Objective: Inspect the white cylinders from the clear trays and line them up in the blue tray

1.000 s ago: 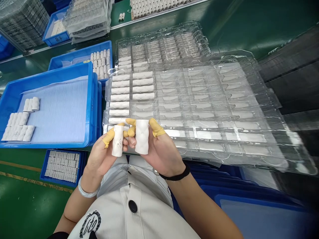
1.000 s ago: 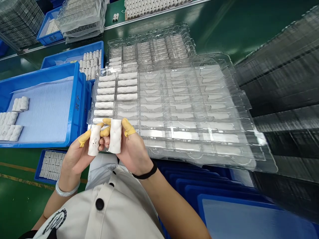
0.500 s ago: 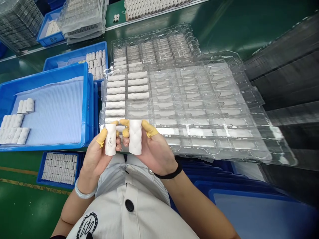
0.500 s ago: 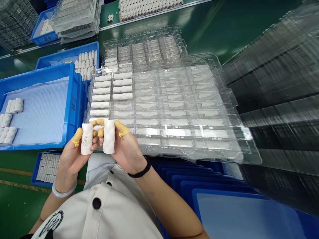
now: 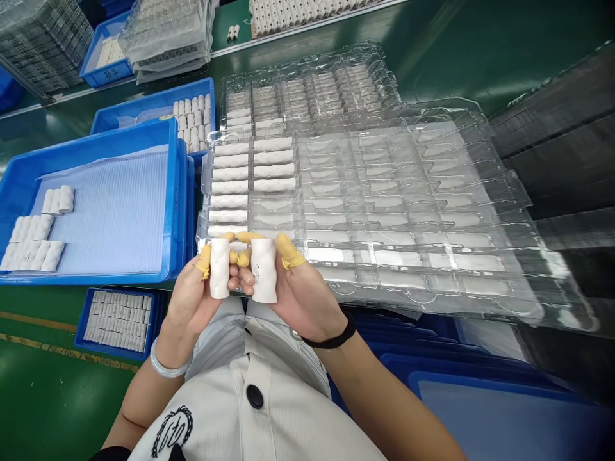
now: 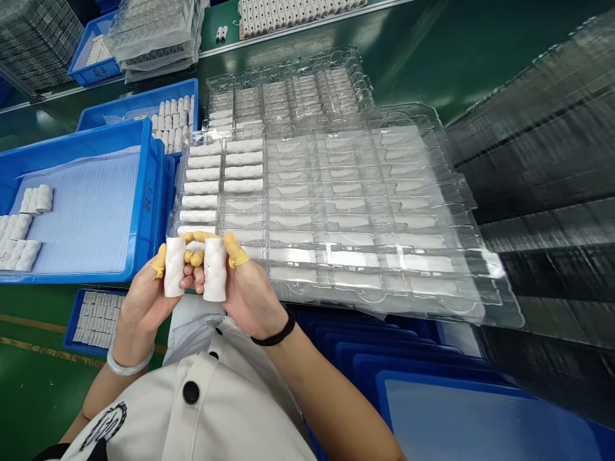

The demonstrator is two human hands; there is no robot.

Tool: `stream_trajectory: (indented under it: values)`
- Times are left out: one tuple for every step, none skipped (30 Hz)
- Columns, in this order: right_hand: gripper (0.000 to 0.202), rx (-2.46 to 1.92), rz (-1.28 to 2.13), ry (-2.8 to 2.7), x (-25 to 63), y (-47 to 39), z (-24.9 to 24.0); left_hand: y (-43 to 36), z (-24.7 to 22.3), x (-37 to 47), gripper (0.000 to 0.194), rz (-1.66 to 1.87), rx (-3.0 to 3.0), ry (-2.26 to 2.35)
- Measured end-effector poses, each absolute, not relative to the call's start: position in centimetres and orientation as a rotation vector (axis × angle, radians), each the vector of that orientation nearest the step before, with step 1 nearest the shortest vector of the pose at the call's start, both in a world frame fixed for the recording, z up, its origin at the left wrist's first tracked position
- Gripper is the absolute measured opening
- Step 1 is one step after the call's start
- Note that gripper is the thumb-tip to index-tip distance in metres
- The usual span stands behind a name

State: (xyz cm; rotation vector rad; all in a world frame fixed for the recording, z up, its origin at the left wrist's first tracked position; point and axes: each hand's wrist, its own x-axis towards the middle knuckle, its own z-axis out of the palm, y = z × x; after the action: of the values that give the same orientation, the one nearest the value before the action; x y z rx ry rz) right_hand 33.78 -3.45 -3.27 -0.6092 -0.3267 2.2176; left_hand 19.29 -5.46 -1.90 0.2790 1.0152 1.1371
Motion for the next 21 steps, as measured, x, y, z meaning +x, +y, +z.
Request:
stream_trajectory:
  values:
    - [0.044, -0.608, 2.237, -0.302, 33.79, -3.37, -3.11, -5.38, -1.84, 19.34, 0.033, 1.136, 0.27, 1.02]
    - [0.045, -0.613, 2.247, -0.275, 33.8, -3.29, -2.96, -5.3, -1.74, 19.39, 0.035, 1.132, 0.252, 1.021]
    - [0.045, -0.623, 2.252, -0.249, 33.82, -3.23, -2.84, -5.22, -1.62, 19.44, 0.037, 1.127, 0.229, 1.016]
    - [0.046, -0.633, 2.256, -0.229, 33.83, -3.18, -2.75, -5.15, -1.5, 19.47, 0.039, 1.124, 0.206, 1.011]
    - [0.047, -0.642, 2.258, -0.216, 33.83, -3.14, -2.71, -5.1, -1.39, 19.49, 0.042, 1.124, 0.188, 1.008]
    - [0.047, -0.649, 2.256, -0.21, 33.82, -3.12, -2.71, -5.08, -1.3, 19.5, 0.044, 1.124, 0.175, 1.009]
    - [0.047, -0.655, 2.251, -0.213, 33.8, -3.12, -2.76, -5.07, -1.25, 19.5, 0.045, 1.125, 0.167, 1.013]
    - [0.047, -0.657, 2.244, -0.224, 33.78, -3.13, -2.85, -5.09, -1.23, 19.49, 0.046, 1.126, 0.163, 1.019]
    - [0.046, -0.658, 2.237, -0.238, 33.75, -3.15, -2.96, -5.12, -1.24, 19.47, 0.046, 1.125, 0.161, 1.024]
    - [0.045, -0.657, 2.231, -0.254, 33.73, -3.17, -3.09, -5.15, -1.27, 19.46, 0.047, 1.124, 0.16, 1.027]
    - [0.046, -0.654, 2.229, -0.269, 33.71, -3.19, -3.21, -5.18, -1.31, 19.44, 0.046, 1.123, 0.161, 1.025]
    - [0.046, -0.649, 2.229, -0.278, 33.69, -3.21, -3.32, -5.19, -1.35, 19.43, 0.046, 1.123, 0.163, 1.02]
    - [0.046, -0.643, 2.228, -0.282, 33.68, -3.22, -3.41, -5.19, -1.39, 19.43, 0.045, 1.125, 0.165, 1.015]
    - [0.046, -0.638, 2.226, -0.283, 33.67, -3.21, -3.46, -5.18, -1.42, 19.44, 0.044, 1.127, 0.169, 1.009]
    - [0.046, -0.632, 2.227, -0.286, 33.65, -3.2, -3.49, -5.15, -1.44, 19.45, 0.043, 1.129, 0.173, 1.005]
    - [0.047, -0.624, 2.229, -0.292, 33.64, -3.18, -3.48, -5.12, -1.46, 19.46, 0.042, 1.13, 0.178, 1.001]
    - [0.047, -0.617, 2.234, -0.304, 33.62, -3.16, -3.45, -5.09, -1.47, 19.47, 0.041, 1.133, 0.185, 0.998]
    - [0.047, -0.61, 2.238, -0.317, 33.6, -3.14, -3.4, -5.08, -1.49, 19.48, 0.041, 1.137, 0.192, 0.995]
    - [0.047, -0.605, 2.239, -0.326, 33.59, -3.12, -3.34, -5.09, -1.53, 19.48, 0.041, 1.142, 0.199, 0.993]
    - [0.047, -0.603, 2.241, -0.331, 33.57, -3.1, -3.29, -5.12, -1.58, 19.47, 0.04, 1.15, 0.208, 0.99]
    - [0.047, -0.603, 2.244, -0.329, 33.55, -3.1, -3.24, -5.17, -1.64, 19.44, 0.04, 1.159, 0.217, 0.987]
